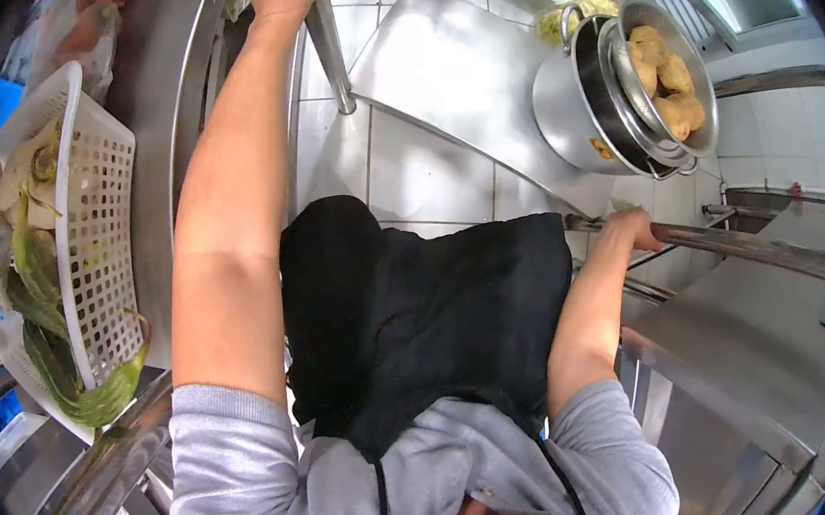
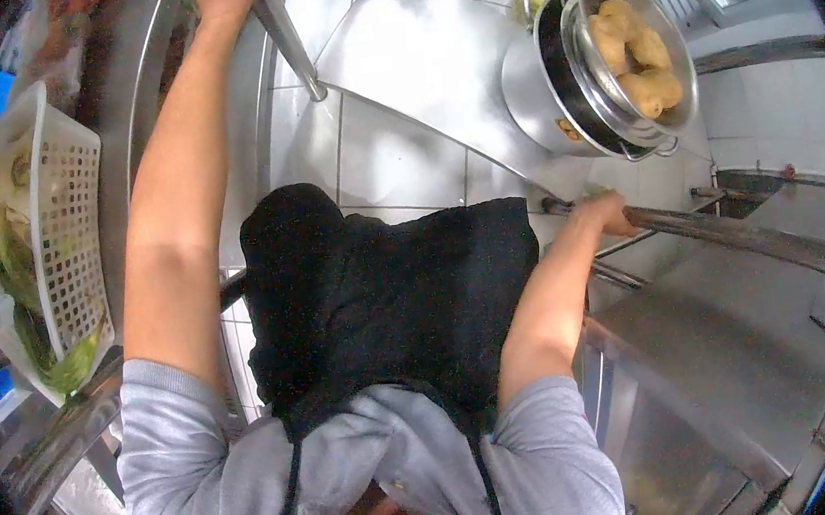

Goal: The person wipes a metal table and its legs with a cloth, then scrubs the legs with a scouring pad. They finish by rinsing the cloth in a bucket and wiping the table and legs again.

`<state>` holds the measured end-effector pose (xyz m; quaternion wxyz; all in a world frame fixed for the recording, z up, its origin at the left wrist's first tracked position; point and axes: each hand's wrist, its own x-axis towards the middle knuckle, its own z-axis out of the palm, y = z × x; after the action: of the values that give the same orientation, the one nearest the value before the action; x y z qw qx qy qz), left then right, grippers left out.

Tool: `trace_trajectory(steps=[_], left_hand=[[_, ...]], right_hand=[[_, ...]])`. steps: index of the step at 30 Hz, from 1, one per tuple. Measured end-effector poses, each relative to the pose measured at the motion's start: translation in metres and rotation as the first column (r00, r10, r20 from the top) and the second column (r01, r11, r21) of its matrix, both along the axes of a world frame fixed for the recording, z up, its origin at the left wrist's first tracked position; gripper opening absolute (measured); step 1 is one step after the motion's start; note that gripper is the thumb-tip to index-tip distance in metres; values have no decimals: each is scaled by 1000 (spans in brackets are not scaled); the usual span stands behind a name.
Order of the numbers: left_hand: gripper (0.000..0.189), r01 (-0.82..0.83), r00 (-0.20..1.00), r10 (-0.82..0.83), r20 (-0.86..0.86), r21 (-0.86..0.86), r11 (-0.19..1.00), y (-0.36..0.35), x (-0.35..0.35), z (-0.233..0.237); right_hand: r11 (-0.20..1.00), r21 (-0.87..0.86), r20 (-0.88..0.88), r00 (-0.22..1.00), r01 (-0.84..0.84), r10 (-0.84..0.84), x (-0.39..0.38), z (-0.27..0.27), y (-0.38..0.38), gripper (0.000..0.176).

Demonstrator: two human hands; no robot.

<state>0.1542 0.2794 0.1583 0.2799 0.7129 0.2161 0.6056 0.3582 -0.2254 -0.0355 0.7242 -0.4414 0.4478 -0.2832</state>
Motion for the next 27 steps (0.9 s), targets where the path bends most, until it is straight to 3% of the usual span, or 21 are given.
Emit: trace_trajectory(steps=[4, 5, 6, 7, 9, 11, 13, 14, 15, 16, 19, 21, 24, 27], left_hand=[[35, -79, 992, 71, -103, -80, 994, -8, 3, 10], [38, 19, 997, -29, -70, -137, 990, -7, 3, 8], [45, 54, 998, -54, -24, -7, 999, 4, 11, 0], [50, -124, 991, 123, -59, -13, 992, 4, 16, -8], [43, 107, 992, -109, -55, -36, 994, -1, 11, -4], [49, -227, 968, 240, -76, 151, 962, 35, 16, -28], [50, -211, 973, 215, -79, 61, 976, 35, 19, -27], [51, -185, 980, 188, -71, 43, 982, 46, 23, -36], [54, -234, 961, 252, -116, 148, 961, 50, 23, -36], [56, -212, 974, 218, -59, 96, 973, 39, 26, -30], [53, -218, 970, 224, -95, 72, 973, 69, 31, -46], [53, -201, 979, 201, -34, 20, 979, 43, 30, -36], [54, -306, 946, 305, -110, 13, 952, 37, 30, -34], [55, -395, 903, 400, -156, 63, 916, 51, 37, -39]], right_hand=[[991, -114, -18, 998, -64, 63, -2, -5, -2, 42], [983, -161, -27, 996, -83, 80, -2, -9, -2, 43], [974, -206, -27, 995, -95, 91, -1, -12, -4, 44], [954, -280, -54, 994, -109, 97, -1, -17, -9, 46], [892, -428, -115, 988, -147, 108, 6, -32, -11, 43], [908, -388, -118, 986, -156, 119, -7, -4, 7, 36], [983, -143, 143, 981, -112, 132, 10, -47, -11, 36], [965, -233, 101, 985, -116, 142, 9, -50, -15, 37], [940, -321, 57, 988, -118, 143, 7, -53, -19, 38], [800, -572, -180, 979, -182, 95, -6, -44, -5, 39], [779, -548, -321, 937, -305, 141, -13, -42, -10, 46], [756, -516, -441, 881, -404, 170, -15, -52, -16, 53], [719, -537, -353, 892, -441, 283, -21, -70, -28, 55], [569, -597, -442, 824, -565, 354, -37, -70, -36, 65]])
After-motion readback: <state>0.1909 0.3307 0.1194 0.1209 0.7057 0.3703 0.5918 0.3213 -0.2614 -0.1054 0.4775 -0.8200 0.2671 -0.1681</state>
